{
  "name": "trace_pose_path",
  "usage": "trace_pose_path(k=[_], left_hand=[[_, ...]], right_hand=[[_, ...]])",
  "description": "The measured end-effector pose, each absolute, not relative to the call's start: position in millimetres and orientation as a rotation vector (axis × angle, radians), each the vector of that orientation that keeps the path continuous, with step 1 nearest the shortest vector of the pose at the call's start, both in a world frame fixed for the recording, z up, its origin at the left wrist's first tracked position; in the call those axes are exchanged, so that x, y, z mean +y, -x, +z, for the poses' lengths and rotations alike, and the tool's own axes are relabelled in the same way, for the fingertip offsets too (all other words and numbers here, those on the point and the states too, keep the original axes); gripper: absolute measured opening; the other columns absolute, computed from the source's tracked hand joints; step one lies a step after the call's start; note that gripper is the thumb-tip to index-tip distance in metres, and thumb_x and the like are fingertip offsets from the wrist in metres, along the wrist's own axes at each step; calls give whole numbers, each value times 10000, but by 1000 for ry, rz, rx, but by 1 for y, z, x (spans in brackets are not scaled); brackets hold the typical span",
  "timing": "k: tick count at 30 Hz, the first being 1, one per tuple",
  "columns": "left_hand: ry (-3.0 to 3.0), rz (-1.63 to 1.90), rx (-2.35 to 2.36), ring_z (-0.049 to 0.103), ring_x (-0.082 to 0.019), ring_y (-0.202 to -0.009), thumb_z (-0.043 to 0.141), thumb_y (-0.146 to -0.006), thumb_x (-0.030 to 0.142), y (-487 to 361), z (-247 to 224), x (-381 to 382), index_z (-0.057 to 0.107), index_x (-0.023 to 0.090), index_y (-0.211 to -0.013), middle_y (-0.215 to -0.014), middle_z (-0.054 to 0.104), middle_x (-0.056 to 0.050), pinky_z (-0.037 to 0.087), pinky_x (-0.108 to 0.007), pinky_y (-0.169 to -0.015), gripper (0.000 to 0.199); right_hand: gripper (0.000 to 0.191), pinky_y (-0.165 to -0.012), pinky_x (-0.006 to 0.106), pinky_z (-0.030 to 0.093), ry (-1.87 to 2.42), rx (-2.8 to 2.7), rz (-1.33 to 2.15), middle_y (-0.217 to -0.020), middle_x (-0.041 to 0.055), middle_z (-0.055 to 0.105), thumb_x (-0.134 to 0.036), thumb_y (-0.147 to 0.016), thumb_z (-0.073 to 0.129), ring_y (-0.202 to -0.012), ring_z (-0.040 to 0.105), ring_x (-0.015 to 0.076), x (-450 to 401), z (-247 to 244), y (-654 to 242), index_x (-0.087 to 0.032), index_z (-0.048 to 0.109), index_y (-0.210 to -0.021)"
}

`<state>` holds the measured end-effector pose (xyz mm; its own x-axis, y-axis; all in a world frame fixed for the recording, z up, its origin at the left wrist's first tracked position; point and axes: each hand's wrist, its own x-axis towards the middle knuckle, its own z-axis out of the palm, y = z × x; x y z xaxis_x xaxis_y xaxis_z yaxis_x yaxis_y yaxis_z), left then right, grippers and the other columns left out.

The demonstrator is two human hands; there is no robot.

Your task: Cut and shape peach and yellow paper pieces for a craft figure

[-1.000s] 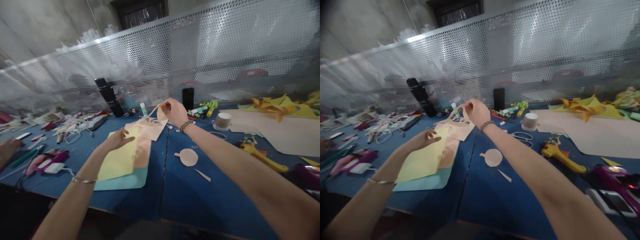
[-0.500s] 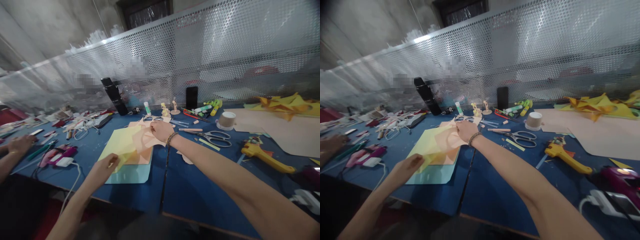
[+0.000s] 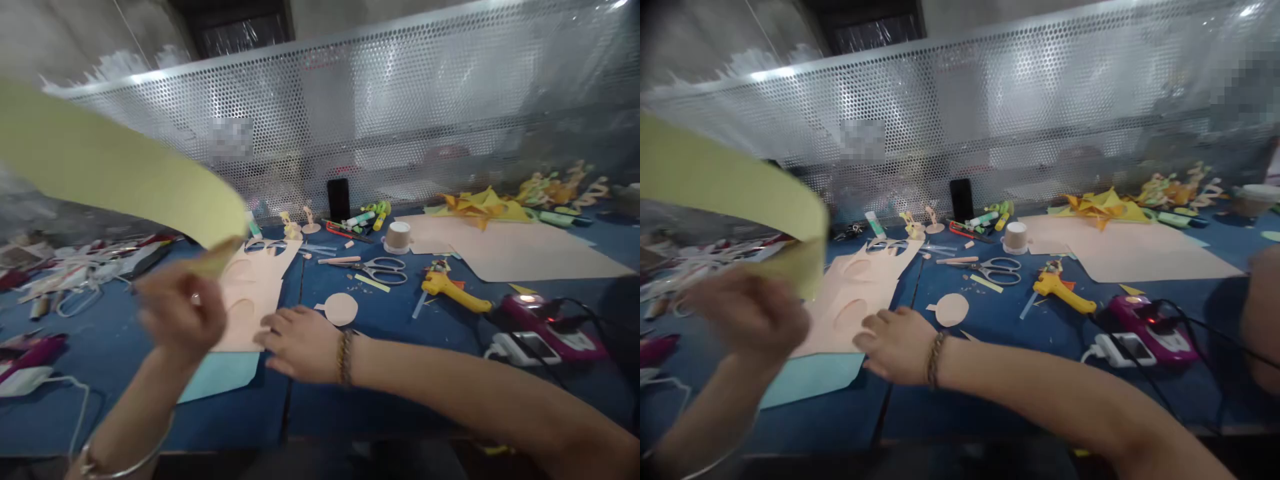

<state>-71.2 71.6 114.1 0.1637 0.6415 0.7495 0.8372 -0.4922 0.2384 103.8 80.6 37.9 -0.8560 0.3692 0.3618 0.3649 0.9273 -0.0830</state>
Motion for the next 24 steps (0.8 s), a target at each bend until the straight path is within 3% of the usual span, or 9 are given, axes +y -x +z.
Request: trace_pose_path(k=[2,4,6,8,11,13,17,24], left_hand=[[2428,-1105,-1235,668,-194,-999,450,-872,214,35,90,67,640,233,-886,-1057,729,-9,570,-307,-816,192],[2659,-806,-941,670,-163,-1018,400,-878,123,5,62,55,619,194,-1093,-1090,732,-33,560,-276,-848,315],[2726,-632,-668,669,-173,-1022,366,-887,69,-17,36,37,586,136,-1139,-1098,729,-77,542,-305,-901,341],[2786,-562,-684,677,-179,-996,390,-915,95,-32,16,19,599,132,-1066,-1105,725,-76,547,-302,-893,260],[2762,-664,-801,698,-167,-919,404,-935,89,-46,1,-1,617,150,-976,-984,745,-66,556,-287,-868,226],[2744,-809,-854,702,-166,-911,418,-938,100,-53,-3,-9,626,157,-948,-950,749,-62,552,-280,-874,215],[2707,-1039,-1030,706,-167,-920,493,-899,87,-61,-8,-19,643,165,-928,-950,760,-38,532,-268,-901,171],[2684,-1162,-1218,696,-166,-956,606,-863,122,-53,-21,-32,688,212,-910,-992,760,-8,462,-320,-993,130]], right_hand=[[184,-651,331,461,416,-2683,5,-1067,11,669,-321,-944,496,-888,601,182,47,42,-137,-220,593,-1062],[123,-547,308,416,364,-2520,18,-857,-53,701,-286,-945,504,-696,602,143,17,44,-172,-251,622,-943],[213,-568,265,435,468,-2360,130,-836,-67,723,-291,-1000,424,-679,627,95,-5,41,-207,-272,634,-969],[219,-685,227,484,610,-2253,168,-873,-26,735,-275,-997,430,-779,662,95,-16,33,-239,-242,643,-963],[153,-746,234,511,925,-2093,133,-914,40,713,-161,-932,515,-830,662,131,-19,12,-273,-194,651,-993],[141,-760,273,524,1034,-2068,157,-929,49,699,-173,-909,556,-856,657,162,-20,-3,-284,-207,650,-1009],[150,-762,300,532,1001,-2102,300,-964,50,686,-230,-884,622,-885,635,180,-28,-20,-281,-221,645,-1031],[122,-676,313,472,1016,-2129,399,-873,20,683,-163,-914,567,-755,576,168,-34,-25,-262,-226,671,-916]])
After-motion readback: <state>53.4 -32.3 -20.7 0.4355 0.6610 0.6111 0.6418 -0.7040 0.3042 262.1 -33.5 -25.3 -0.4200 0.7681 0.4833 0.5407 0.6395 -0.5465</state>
